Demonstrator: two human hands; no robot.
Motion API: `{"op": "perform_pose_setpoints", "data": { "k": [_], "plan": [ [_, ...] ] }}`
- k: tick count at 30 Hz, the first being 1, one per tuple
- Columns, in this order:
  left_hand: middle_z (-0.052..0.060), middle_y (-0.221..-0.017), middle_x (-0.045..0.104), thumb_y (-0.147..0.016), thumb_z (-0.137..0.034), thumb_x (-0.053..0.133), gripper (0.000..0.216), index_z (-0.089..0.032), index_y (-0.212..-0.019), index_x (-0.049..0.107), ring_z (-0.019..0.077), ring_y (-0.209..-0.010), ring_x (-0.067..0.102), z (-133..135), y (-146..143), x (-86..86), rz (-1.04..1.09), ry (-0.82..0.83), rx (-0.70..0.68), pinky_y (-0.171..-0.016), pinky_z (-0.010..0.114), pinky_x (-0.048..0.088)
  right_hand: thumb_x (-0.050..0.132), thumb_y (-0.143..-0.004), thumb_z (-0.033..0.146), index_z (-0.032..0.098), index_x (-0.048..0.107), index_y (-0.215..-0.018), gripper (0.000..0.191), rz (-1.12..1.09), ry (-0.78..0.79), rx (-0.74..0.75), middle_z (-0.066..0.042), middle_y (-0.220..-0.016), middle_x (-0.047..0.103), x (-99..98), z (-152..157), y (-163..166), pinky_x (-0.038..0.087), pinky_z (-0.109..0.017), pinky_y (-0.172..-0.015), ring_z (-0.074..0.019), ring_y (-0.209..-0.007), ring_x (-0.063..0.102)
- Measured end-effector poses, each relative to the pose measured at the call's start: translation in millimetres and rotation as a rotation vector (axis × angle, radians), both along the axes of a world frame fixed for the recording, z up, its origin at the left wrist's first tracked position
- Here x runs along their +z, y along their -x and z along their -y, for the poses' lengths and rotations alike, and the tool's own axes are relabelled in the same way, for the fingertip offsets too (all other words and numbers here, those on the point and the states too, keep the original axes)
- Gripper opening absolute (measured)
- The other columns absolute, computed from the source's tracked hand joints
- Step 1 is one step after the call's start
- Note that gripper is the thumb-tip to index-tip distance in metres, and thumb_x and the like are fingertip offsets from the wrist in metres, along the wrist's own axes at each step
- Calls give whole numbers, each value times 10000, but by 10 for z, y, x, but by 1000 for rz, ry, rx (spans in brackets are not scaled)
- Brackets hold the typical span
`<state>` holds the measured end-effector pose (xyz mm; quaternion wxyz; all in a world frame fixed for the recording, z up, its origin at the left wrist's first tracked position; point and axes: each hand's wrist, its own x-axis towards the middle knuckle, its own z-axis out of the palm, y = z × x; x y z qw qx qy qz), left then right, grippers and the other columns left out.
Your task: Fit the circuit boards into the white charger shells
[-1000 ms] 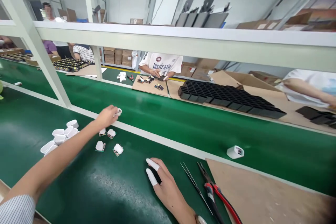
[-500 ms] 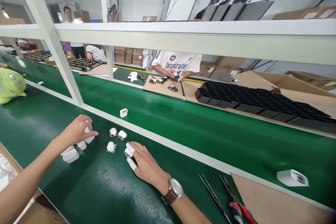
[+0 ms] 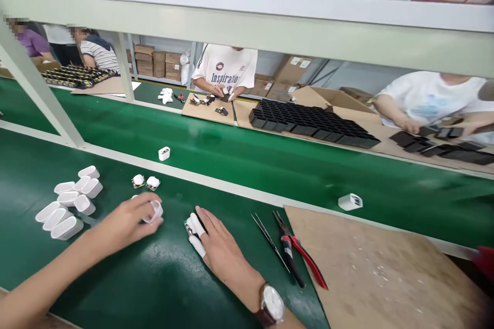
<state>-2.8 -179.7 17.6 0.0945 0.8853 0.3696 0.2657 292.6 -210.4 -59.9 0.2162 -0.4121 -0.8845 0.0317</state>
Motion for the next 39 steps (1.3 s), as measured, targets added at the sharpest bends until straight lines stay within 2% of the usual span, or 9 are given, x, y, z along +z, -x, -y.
{"op": "perform_pose_setpoints", "data": {
  "k": [3,6,13,16,22,25,30,34,39],
  "plan": [
    [96,-1101,688,-1024,-330,635,167,-193,-943,585,223,-948,712,35,-373,-209,-88,-68,-121,-808,321,585,590,-1030,241,78,544,-1467,468,97,-1,-9,-244,-1654,339,-43,25,29,423,-586,-1198,-389,-1527,359],
    [92,-1039,676,-986,-407,694,262,-197,-912,555,236,-899,692,-1,-554,-463,-70,-77,-123,-745,336,581,557,-1064,306,160,310,-1633,638,23,140,19,-193,-1670,337,-20,28,-42,430,-546,-1199,-323,-1558,316],
    [101,-1222,640,-713,-583,909,787,-242,-1292,498,309,-1065,683,-4,-433,-630,132,259,19,-882,449,592,594,-1040,316,257,-6,-1684,883,-118,336,27,-184,-1669,346,118,39,-222,418,-584,-1199,-318,-1543,347],
    [128,-1412,553,-726,-550,912,978,-301,-1501,370,343,-1267,608,57,-316,-551,152,401,8,-1013,484,559,539,-1042,206,245,80,-1683,790,-126,294,56,-179,-1627,417,136,-11,-250,449,-546,-1191,-297,-1507,414],
    [116,-1442,540,-920,-276,722,735,-311,-1552,348,285,-1211,642,93,-301,-547,140,482,-64,-981,413,569,609,-1020,229,207,347,-1607,644,-45,283,162,-178,-1581,482,185,-97,-372,462,-534,-1191,-309,-1488,444],
    [97,-1318,601,-905,-342,754,668,-284,-1493,441,283,-1125,659,70,-315,-583,144,448,-3,-925,411,578,549,-1036,185,209,386,-1572,560,-88,281,172,-171,-1532,527,203,-54,-388,493,-518,-1166,-286,-1448,489],
    [108,-1452,529,-711,-450,926,994,-336,-1552,408,271,-1070,653,30,-259,-525,186,538,-66,-901,410,584,569,-1038,223,249,509,-1428,396,-280,172,46,-125,-1267,645,184,65,-292,598,-463,-998,-255,-1181,650],
    [64,-1197,665,-776,-314,884,619,-291,-1339,628,242,-984,652,53,-331,-503,176,633,-205,-840,359,565,610,-1023,246,256,540,-1408,392,-425,102,2,-113,-1217,630,224,176,-161,608,-396,-948,-242,-1112,673],
    [81,-1168,654,-870,-316,814,456,-240,-1279,625,270,-1094,584,110,-490,-568,230,411,-193,-924,396,527,604,-1039,270,281,388,-1560,564,-360,44,61,-135,-1282,625,273,295,-28,613,-399,-958,-261,-1156,669]
  ]
}}
